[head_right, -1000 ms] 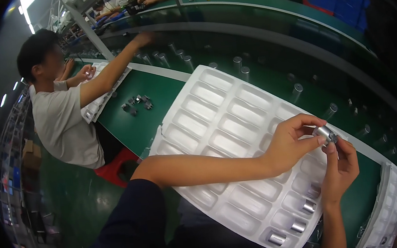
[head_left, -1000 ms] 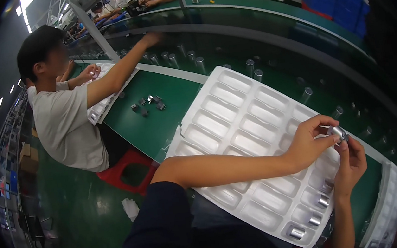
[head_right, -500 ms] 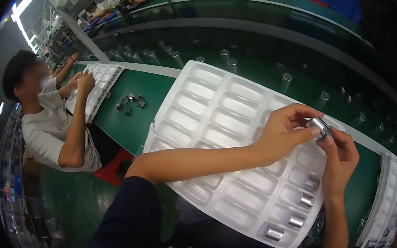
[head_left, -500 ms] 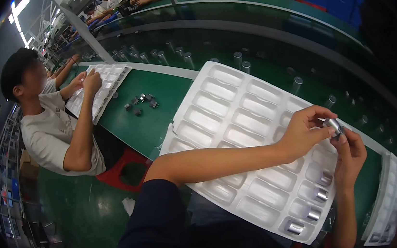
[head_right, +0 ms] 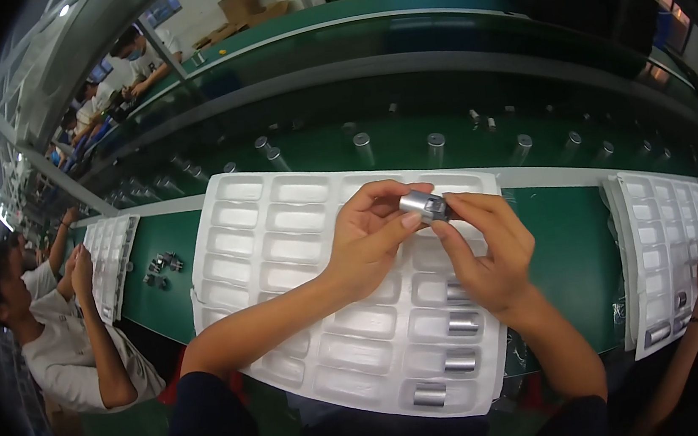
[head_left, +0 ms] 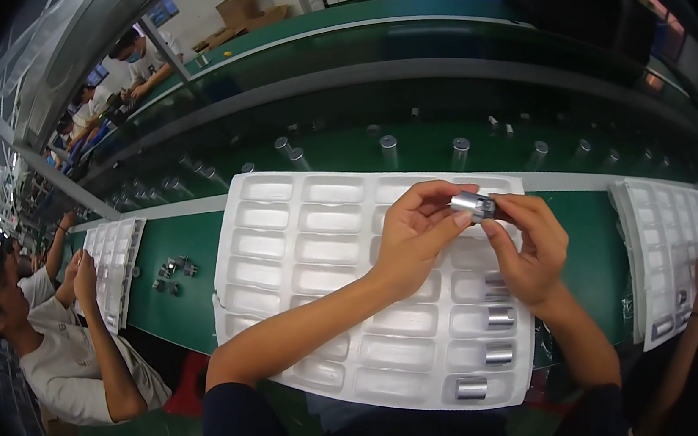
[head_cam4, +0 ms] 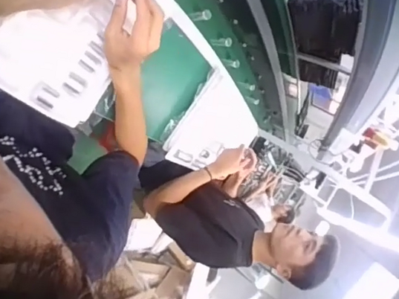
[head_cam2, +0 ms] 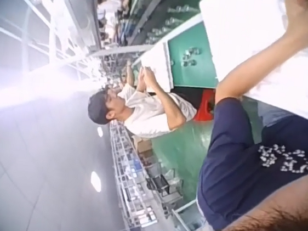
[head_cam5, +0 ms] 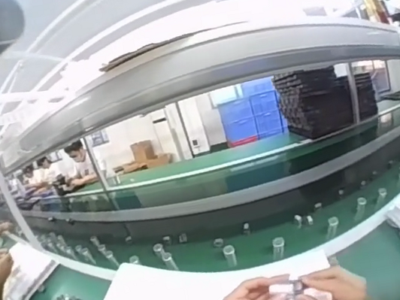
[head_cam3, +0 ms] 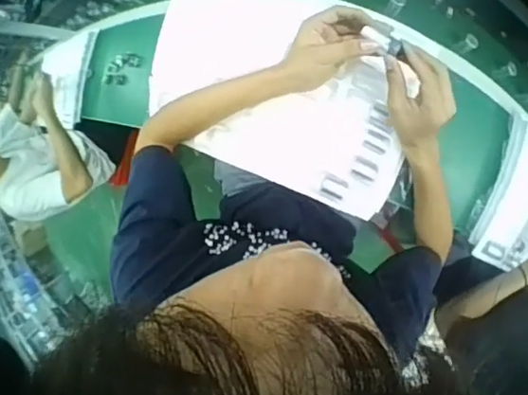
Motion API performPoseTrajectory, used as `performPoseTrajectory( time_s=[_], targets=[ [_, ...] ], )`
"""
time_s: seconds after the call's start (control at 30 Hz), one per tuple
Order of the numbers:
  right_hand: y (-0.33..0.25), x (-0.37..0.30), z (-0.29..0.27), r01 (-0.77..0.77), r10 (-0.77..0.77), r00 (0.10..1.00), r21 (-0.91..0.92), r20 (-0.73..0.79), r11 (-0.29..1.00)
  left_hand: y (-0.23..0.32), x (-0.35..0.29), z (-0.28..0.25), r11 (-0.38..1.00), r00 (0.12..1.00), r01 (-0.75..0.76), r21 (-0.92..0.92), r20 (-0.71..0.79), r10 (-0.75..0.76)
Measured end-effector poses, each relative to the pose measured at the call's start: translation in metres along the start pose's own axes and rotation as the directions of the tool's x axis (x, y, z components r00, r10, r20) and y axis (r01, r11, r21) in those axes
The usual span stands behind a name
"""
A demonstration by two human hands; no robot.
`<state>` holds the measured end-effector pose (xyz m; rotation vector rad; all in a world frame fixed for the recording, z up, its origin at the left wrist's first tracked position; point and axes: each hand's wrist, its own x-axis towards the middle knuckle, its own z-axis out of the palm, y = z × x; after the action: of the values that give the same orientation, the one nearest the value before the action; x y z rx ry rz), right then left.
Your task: The person assembles small cylindrical metal components by hand and places them into a plastic tray on an assembly line.
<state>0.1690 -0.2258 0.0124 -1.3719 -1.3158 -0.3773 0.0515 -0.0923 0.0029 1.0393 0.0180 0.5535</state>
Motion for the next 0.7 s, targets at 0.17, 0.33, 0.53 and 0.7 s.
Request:
performPoseTrajectory(
  time_s=[0.17,0.33,0.53,0.7],
  targets=[
    [-0.004,0.0,0.001,-0.116,0.12,0.992,0.106,-0.028,0.988,0.001,0.0,0.007,0.986,0.996,0.066,-0.155,-0.047,-0.074],
    [0.001,0.009,-0.004,0.178,-0.185,0.983,-0.243,-0.007,0.954,0.0,-0.001,0.013,0.96,0.992,0.123,-0.251,0.015,-0.124],
    [-0.002,0.011,0.001,0.378,-0.369,0.925,-0.295,0.089,0.878,0.021,-0.001,0.019,0.944,0.955,0.294,-0.149,0.002,-0.297],
    [-0.004,0.039,0.001,0.411,-0.388,0.912,-0.274,0.134,0.87,0.032,0.015,0.004,0.964,0.965,0.263,0.024,0.007,-0.263]
  ],
)
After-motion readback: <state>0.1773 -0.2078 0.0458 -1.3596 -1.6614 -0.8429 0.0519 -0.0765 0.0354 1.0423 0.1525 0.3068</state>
